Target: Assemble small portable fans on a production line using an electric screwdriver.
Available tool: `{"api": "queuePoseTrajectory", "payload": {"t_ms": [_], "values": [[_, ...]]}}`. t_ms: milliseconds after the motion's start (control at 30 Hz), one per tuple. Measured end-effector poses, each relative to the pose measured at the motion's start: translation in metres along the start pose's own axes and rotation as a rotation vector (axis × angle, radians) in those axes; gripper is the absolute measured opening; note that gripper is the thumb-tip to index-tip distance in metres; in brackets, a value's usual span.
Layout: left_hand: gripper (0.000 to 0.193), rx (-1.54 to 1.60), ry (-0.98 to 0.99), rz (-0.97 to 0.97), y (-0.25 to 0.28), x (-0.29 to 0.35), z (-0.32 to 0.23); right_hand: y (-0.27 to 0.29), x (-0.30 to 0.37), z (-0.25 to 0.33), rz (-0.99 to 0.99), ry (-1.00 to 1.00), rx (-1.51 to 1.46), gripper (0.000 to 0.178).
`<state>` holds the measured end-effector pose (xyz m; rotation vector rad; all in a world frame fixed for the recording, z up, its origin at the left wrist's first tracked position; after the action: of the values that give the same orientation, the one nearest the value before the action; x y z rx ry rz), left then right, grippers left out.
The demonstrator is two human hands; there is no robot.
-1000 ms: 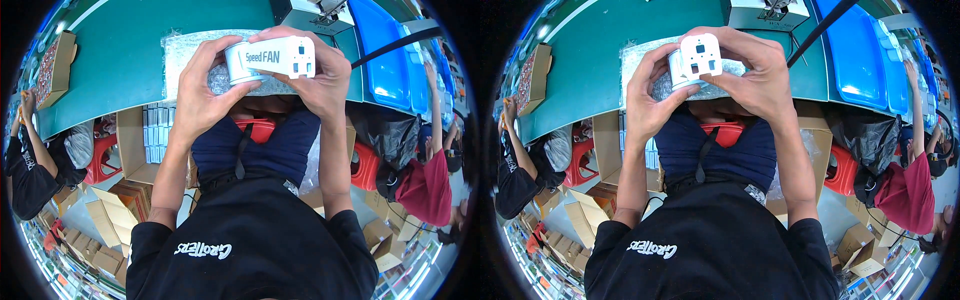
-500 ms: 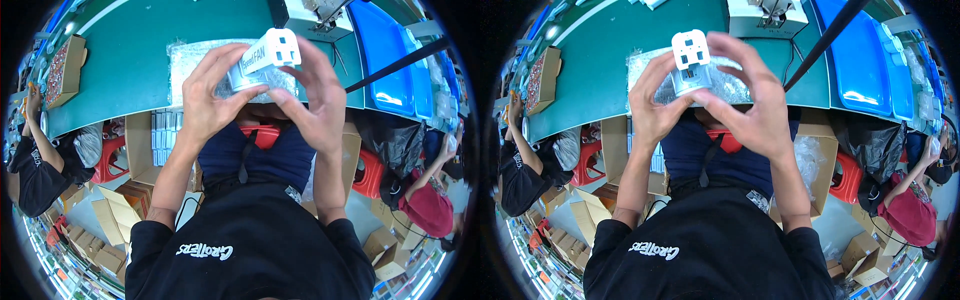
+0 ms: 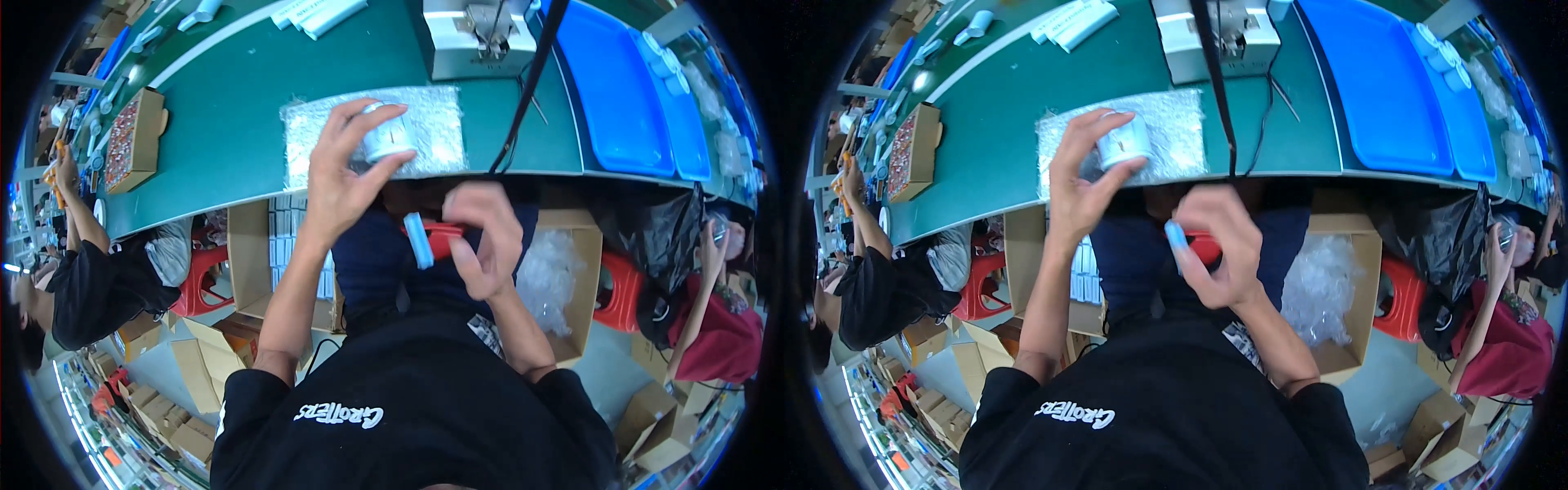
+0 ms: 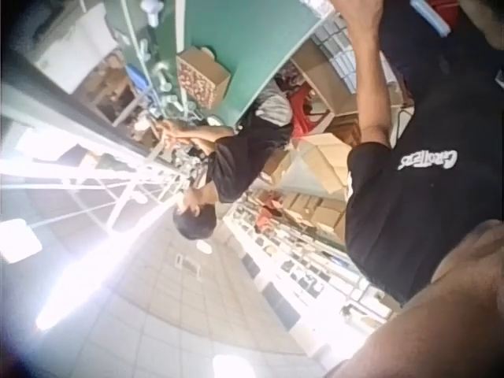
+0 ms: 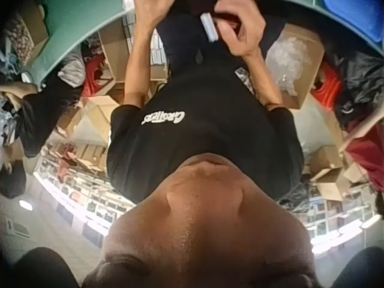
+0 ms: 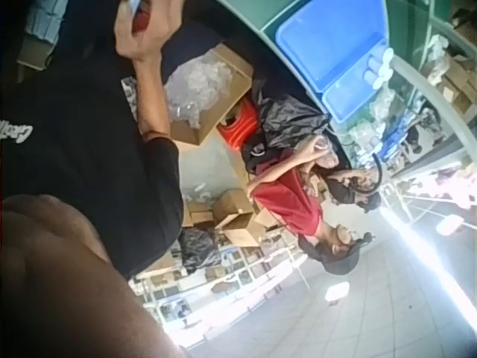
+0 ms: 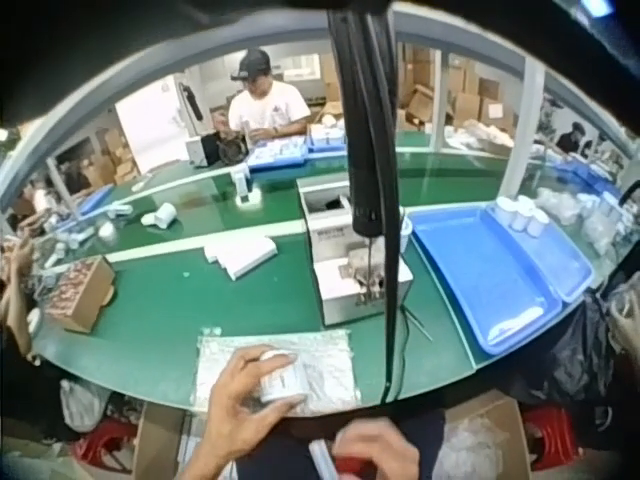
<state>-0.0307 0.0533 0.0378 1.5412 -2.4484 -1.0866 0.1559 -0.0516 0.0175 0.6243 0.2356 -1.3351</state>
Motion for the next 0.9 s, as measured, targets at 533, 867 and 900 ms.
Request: {"api": "queuePoseTrajectory", "payload": {"t_ms": [533,867,900], "values": [[0.059,0.119,0.049,-0.100,-0.005,0.017,0.021,-0.071,0.126,-0.220,0.521,-0.894,0.185,0.035],[0.056,0.001,0.098,-0.107,-0.008,-0.013,0.013,-0.002,0.143,-0.258,0.291,-0.813,0.057,0.029],[0.055,-0.020,0.095,-0.096,-0.004,-0.011,0.017,0.000,0.131,-0.278,0.330,-0.784,0.190,0.030]]}}
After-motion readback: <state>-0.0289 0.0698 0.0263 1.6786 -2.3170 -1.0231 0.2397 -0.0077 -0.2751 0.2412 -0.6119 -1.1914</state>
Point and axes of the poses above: each hand's wrist, its own x-axis away from the middle knuckle, its own y-axis out of the back of the hand, z = x × y, the point moved 7 cm from there along -x, towards the middle knuckle, and after that the axes turned 14 degrees about z, right-handed, at the moved point
